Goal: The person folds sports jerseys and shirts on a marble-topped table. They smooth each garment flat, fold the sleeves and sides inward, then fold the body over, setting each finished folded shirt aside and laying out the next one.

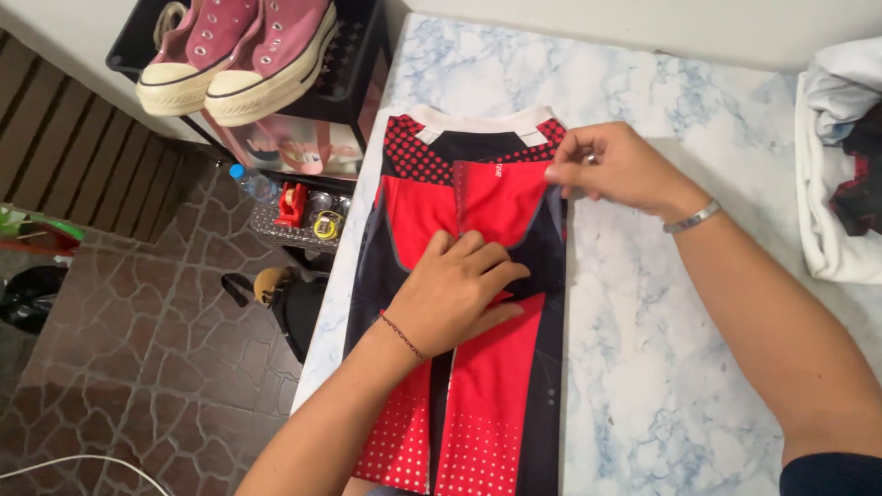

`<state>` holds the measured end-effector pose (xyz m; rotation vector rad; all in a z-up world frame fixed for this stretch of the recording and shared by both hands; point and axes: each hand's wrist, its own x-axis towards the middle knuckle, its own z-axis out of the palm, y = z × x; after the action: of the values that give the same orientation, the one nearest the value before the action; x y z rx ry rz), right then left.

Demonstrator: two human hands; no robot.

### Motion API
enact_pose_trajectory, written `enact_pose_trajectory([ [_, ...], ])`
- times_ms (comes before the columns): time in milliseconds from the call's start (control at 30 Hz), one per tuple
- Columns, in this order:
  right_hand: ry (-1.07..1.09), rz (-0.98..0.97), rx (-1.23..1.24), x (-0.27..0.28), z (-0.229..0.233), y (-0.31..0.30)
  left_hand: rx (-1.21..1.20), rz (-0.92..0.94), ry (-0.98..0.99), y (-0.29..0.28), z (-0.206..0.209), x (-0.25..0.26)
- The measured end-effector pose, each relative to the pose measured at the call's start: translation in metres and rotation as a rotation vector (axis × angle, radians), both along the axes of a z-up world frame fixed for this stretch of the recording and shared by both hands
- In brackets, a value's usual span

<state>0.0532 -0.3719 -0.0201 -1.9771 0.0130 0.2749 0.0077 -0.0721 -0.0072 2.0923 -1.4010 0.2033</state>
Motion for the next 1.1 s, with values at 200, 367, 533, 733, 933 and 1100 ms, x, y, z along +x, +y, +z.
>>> enact_pose_trajectory([
  [200, -0.247, 0.004, -0.047, -0.013, 0.004, 0.017, 0.116, 0.033, -0.081, -0.005, -0.006, 0.003],
  [367, 0.082, -0.159, -0.086, -0.022, 0.017, 0.025, 0.176, -0.091, 0.192, 0.017, 0.006, 0.017],
  [533, -0.506, -0.142, -0.599, -0.042, 0.010, 0.054, 0.078, 0.099, 0.041, 0.013, -0.003, 0.021],
  [733, -0.767, 0.118, -0.889, -0.067, -0.014, 0.094, 0.247, 0.250, 0.017, 0.012, -0.023, 0.026],
  [933, -0.621, -0.121, -0.820, -0.045, -0.009, 0.064, -0.067, 0.324, 0.132, 0.021, -0.030, 0.046],
  [1100, -0.366, -0.259, -0.708, -0.010, 0.002, 0.015, -0.146, 0.504, 0.050, 0.028, -0.039, 0.114],
])
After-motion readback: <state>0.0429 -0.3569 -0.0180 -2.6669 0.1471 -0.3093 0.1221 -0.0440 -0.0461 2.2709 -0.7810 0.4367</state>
